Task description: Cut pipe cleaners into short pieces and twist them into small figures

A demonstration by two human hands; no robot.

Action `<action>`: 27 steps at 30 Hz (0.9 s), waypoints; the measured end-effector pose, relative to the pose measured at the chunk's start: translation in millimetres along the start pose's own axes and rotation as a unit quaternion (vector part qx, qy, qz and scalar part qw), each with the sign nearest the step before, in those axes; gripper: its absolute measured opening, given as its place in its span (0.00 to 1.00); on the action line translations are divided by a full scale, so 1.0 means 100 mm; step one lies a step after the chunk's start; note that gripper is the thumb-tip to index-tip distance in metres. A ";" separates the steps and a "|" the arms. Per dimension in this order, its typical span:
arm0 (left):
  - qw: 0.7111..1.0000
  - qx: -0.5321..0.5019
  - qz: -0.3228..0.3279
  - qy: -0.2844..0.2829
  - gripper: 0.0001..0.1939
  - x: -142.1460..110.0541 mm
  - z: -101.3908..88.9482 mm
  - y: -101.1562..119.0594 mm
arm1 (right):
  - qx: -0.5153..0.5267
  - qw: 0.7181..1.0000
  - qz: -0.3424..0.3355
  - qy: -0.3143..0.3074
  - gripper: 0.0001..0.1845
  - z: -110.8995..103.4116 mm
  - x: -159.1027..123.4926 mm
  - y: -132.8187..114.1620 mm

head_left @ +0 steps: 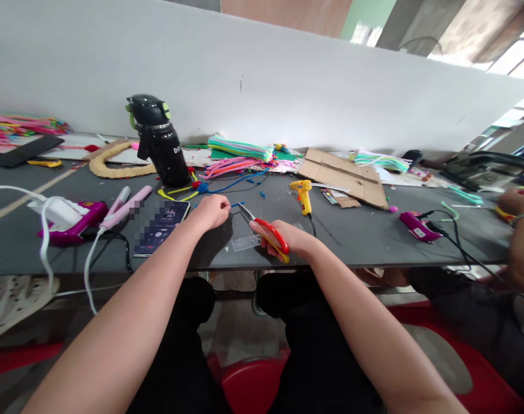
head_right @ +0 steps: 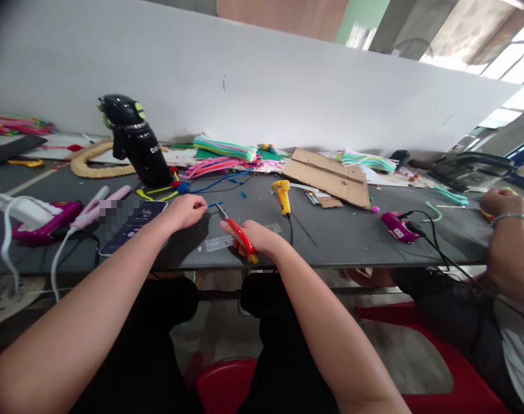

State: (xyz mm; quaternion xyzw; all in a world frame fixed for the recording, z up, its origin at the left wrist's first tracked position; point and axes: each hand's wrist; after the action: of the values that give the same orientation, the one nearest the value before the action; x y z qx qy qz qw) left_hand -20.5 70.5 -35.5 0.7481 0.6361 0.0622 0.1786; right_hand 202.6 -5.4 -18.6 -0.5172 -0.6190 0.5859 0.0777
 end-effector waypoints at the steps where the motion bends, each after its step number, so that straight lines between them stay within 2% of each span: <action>1: 1.000 -0.002 0.001 -0.001 0.13 0.00 0.00 0.00 | 0.000 1.000 0.001 0.002 0.33 0.00 0.01 0.00; 15: 1.000 0.000 0.002 -0.008 0.12 0.01 0.06 -0.06 | -0.023 0.998 0.029 0.040 0.29 0.08 -0.03 -0.14; 20: 1.000 0.015 -0.016 -0.001 0.13 0.01 0.04 -0.09 | 0.008 0.998 0.022 0.059 0.30 0.11 0.02 -0.09; 27: 1.000 0.000 -0.017 0.012 0.13 0.05 0.03 -0.12 | 0.075 0.997 -0.009 -0.003 0.36 -0.01 0.09 0.11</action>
State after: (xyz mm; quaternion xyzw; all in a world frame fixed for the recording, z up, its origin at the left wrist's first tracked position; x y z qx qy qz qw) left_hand -30.0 76.2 -43.0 0.7360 0.6511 0.0682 0.1721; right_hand 205.2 0.0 -31.6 -0.5027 -0.5777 0.6318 0.1198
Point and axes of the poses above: each hand's wrist, its own x-axis towards the middle knuckle, its own z-axis out of the palm, y = z × x, and after that the axes turned 8 degrees about -y, right-handed
